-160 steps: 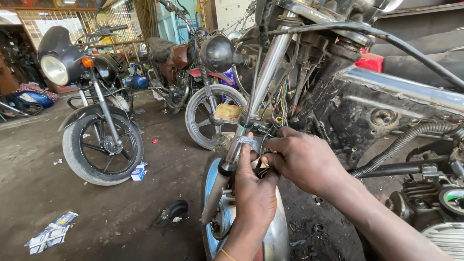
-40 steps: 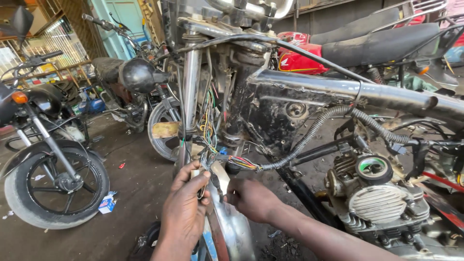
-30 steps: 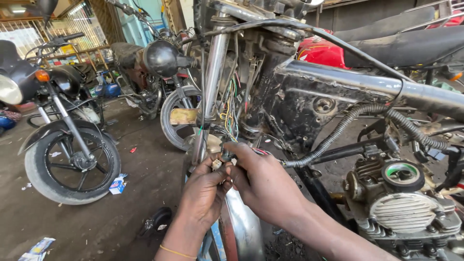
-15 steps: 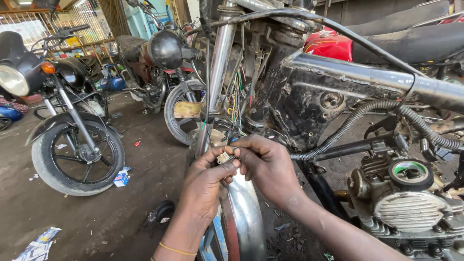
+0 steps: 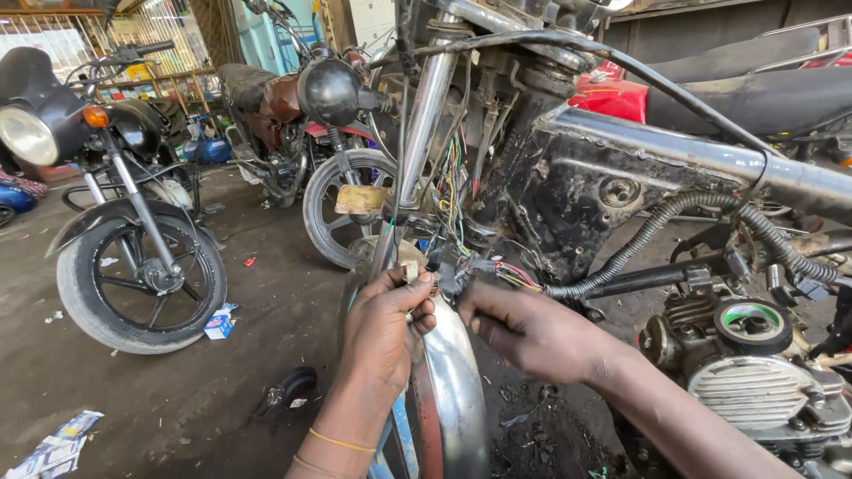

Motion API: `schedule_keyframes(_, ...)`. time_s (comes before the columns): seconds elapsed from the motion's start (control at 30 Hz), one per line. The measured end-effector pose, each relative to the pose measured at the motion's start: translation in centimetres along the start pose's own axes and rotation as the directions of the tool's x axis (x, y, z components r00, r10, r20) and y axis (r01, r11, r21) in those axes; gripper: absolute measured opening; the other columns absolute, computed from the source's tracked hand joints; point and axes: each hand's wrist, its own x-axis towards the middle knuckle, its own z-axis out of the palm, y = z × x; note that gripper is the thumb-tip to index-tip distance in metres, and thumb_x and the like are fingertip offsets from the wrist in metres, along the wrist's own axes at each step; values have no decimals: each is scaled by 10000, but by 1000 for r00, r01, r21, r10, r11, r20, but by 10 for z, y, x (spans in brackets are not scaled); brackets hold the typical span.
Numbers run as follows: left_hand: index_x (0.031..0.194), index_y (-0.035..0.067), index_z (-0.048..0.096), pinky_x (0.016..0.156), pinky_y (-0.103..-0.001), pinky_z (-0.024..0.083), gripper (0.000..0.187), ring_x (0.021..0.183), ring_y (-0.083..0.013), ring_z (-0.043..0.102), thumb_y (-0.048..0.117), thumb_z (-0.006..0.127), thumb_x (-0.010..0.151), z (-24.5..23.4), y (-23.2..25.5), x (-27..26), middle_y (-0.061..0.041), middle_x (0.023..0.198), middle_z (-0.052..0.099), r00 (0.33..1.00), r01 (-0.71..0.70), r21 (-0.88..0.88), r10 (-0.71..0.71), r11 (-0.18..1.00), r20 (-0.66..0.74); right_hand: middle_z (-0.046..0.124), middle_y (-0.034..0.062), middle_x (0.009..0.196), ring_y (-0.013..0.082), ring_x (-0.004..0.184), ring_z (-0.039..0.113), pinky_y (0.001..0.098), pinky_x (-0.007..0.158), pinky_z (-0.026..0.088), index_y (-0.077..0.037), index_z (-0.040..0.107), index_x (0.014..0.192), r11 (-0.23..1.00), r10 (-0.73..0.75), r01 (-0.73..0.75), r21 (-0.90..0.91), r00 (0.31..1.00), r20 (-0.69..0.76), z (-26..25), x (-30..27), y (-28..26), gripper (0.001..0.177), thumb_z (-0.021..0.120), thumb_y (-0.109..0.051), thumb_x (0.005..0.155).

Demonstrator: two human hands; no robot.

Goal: Connecting electrical wire harnesses on a motorcycle.

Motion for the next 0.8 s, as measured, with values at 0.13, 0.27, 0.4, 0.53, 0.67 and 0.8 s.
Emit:
schedule_keyframes(0.13, 1004, 45, 722, 462, -262, 444, 128, 533, -166, 537, 74, 694, 883, 10, 11, -15, -114, 846, 676, 990, 122, 49, -118, 991, -73, 668, 118, 748, 414, 711, 601, 528, 636, 397, -187, 444, 979, 858, 154, -77, -507, 982, 111, 7, -6, -3, 212, 602, -328, 977)
schedule_keyframes(0.27, 1061, 172, 754, 549, -237, 464, 157, 591, -125, 553, 187, 686, 921, 4, 11, -16, -8, 896, 655, 985, 158, 178, -141, 971, -104, 753, -3, 882, 242, 848, 703, 430, 724, 513, -236, 683, 894, 782, 356, -82, -618, 872, 335, 22, -14, -11, 125, 620, -343, 907)
schedule_keyframes(0.4, 1059, 146, 714, 734, -250, 469, 159, 792, -113, 601, 197, 710, 908, -5, 11, -9, -12, 937, 707, 994, -84, 481, 105, 873, -17, 702, 3, 925, 189, 771, 648, 347, 613, 481, -191, 692, 1047, 873, 456, -151, -464, 592, 665, 41, -25, -6, 210, 545, -200, 897)
schedule_keyframes(0.53, 1234, 204, 624, 937, -314, 519, 386, 1016, -148, 662, 186, 750, 869, -3, 9, -17, -5, 1181, 680, 932, -275, 695, 361, 665, 23, 735, 13, 892, 247, 799, 687, 391, 712, 526, -180, 682, 812, 888, 270, -30, -458, 841, 469, 41, -26, -4, 290, 770, -450, 871)
schedule_keyframes(0.67, 1388, 210, 567, 959, -376, 547, 569, 1078, -196, 657, 0, 688, 873, 4, 18, -42, -73, 1246, 574, 742, -574, 746, 601, 338, 299, 682, 5, 728, 250, 637, 622, 389, 607, 468, -184, 583, 757, 935, 101, -91, -342, 995, 14, 50, -17, -6, 291, 862, -230, 825)
schedule_keyframes(0.8, 1255, 131, 681, 885, -399, 554, 476, 1011, -264, 681, -92, 499, 876, 4, 10, -40, -86, 1278, 563, 587, -716, 689, 632, 113, 506, 762, 57, 821, 207, 618, 647, 328, 562, 462, -175, 479, 1374, 888, 441, -411, 209, 888, -128, 54, -4, -16, 529, 711, -227, 902)
